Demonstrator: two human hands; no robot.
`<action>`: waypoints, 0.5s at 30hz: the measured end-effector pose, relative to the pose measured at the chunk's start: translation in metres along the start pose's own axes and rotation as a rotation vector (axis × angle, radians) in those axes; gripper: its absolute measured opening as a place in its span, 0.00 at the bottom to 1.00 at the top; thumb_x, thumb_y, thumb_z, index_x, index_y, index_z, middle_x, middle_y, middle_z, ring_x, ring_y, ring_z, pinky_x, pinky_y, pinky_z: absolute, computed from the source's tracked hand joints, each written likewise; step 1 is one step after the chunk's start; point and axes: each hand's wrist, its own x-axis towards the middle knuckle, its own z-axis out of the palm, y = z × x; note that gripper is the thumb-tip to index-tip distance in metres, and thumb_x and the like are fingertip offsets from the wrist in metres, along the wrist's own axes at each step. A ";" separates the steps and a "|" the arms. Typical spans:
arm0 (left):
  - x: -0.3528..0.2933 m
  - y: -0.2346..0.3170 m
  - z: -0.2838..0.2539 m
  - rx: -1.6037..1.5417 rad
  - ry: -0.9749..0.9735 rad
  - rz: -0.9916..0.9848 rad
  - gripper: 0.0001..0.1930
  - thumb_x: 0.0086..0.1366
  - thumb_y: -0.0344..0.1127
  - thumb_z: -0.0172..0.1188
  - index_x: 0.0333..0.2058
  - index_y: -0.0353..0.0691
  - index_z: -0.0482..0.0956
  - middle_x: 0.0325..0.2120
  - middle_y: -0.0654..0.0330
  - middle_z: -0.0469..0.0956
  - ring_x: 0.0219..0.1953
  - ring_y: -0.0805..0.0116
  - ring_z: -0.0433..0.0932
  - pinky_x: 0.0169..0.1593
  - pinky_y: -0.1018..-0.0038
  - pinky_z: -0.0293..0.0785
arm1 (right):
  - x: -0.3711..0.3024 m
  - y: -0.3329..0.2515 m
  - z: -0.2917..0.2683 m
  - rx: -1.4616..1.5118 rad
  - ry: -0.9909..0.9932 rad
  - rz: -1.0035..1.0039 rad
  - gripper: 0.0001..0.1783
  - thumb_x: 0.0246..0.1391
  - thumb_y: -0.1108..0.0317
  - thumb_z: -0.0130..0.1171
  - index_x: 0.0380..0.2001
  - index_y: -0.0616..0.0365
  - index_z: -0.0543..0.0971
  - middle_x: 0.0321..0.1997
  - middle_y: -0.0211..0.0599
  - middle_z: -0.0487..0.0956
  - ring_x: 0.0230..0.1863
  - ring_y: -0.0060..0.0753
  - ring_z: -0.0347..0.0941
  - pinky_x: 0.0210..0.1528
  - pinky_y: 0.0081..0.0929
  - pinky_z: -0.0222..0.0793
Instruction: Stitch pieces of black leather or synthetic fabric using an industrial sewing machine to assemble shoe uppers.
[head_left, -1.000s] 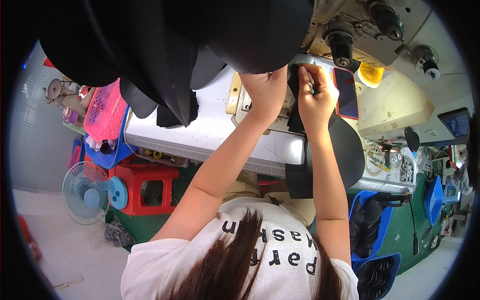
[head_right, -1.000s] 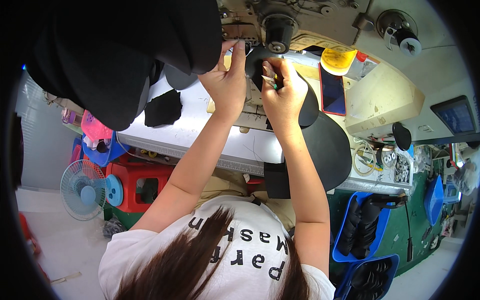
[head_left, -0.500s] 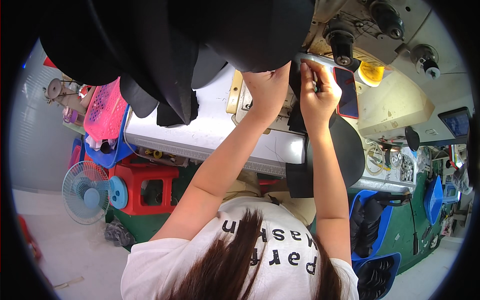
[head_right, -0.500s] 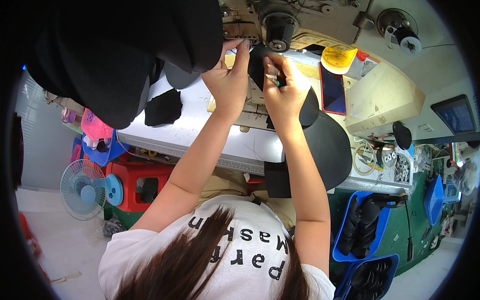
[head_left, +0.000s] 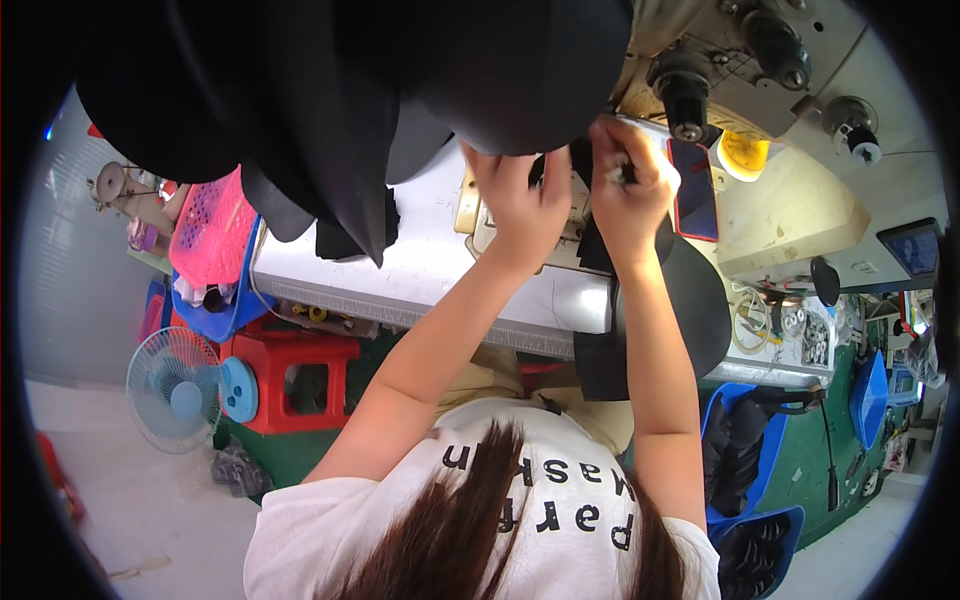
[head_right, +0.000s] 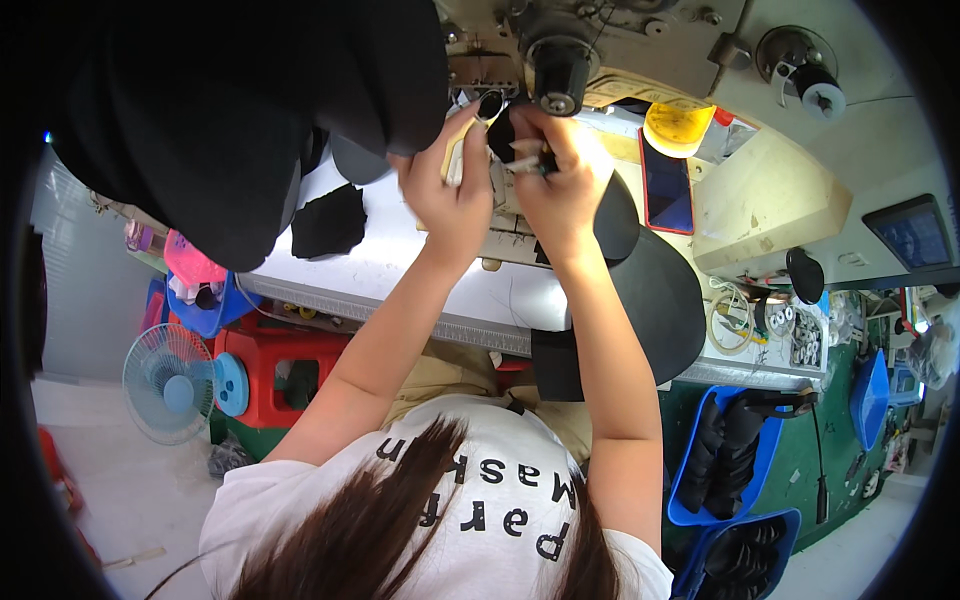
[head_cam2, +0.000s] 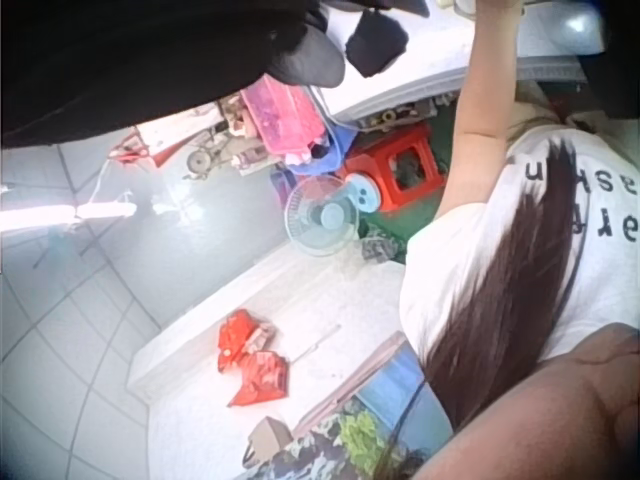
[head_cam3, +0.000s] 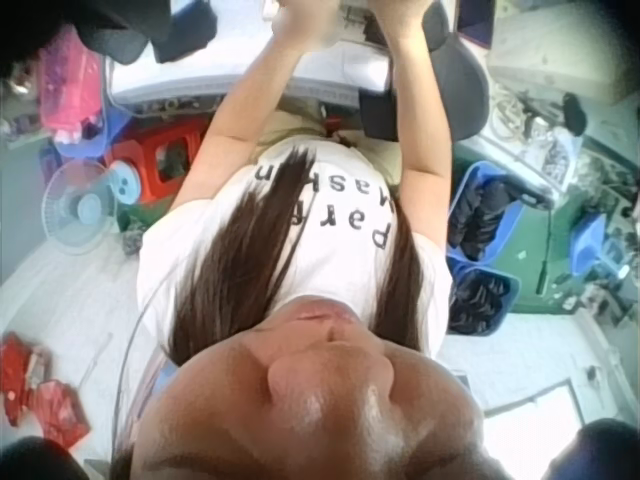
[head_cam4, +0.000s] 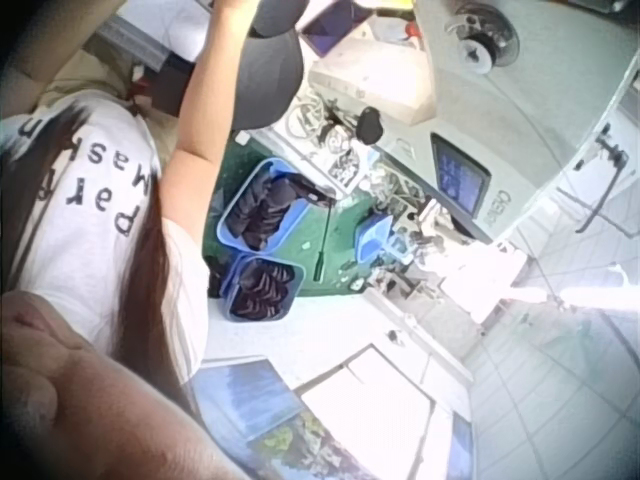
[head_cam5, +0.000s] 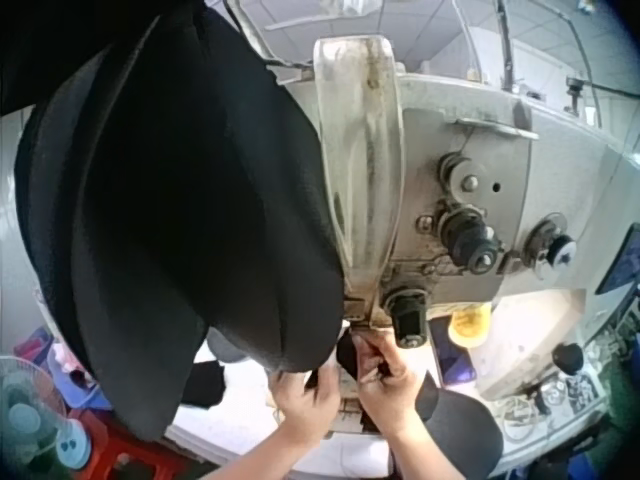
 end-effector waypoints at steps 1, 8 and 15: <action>-0.003 0.000 -0.006 0.148 0.028 0.170 0.10 0.55 0.22 0.57 0.37 0.35 0.80 0.34 0.56 0.78 0.31 0.64 0.72 0.37 0.76 0.68 | 0.000 -0.001 -0.009 0.043 -0.089 0.045 0.08 0.43 0.82 0.56 0.30 0.61 0.77 0.23 0.37 0.76 0.23 0.28 0.69 0.29 0.19 0.66; 0.013 0.008 -0.011 -0.255 -0.476 0.206 0.18 0.53 0.20 0.55 0.44 0.38 0.77 0.42 0.57 0.78 0.31 0.63 0.71 0.34 0.74 0.68 | -0.004 0.003 -0.039 0.266 -0.277 0.212 0.04 0.49 0.81 0.56 0.30 0.62 0.76 0.22 0.34 0.75 0.23 0.24 0.67 0.29 0.17 0.65; 0.018 -0.001 -0.012 -0.215 -0.405 0.042 0.08 0.50 0.23 0.64 0.31 0.38 0.81 0.24 0.61 0.77 0.27 0.67 0.73 0.31 0.76 0.69 | 0.001 0.004 -0.033 0.232 -0.337 0.135 0.05 0.47 0.82 0.56 0.30 0.63 0.75 0.23 0.35 0.75 0.23 0.25 0.67 0.29 0.17 0.64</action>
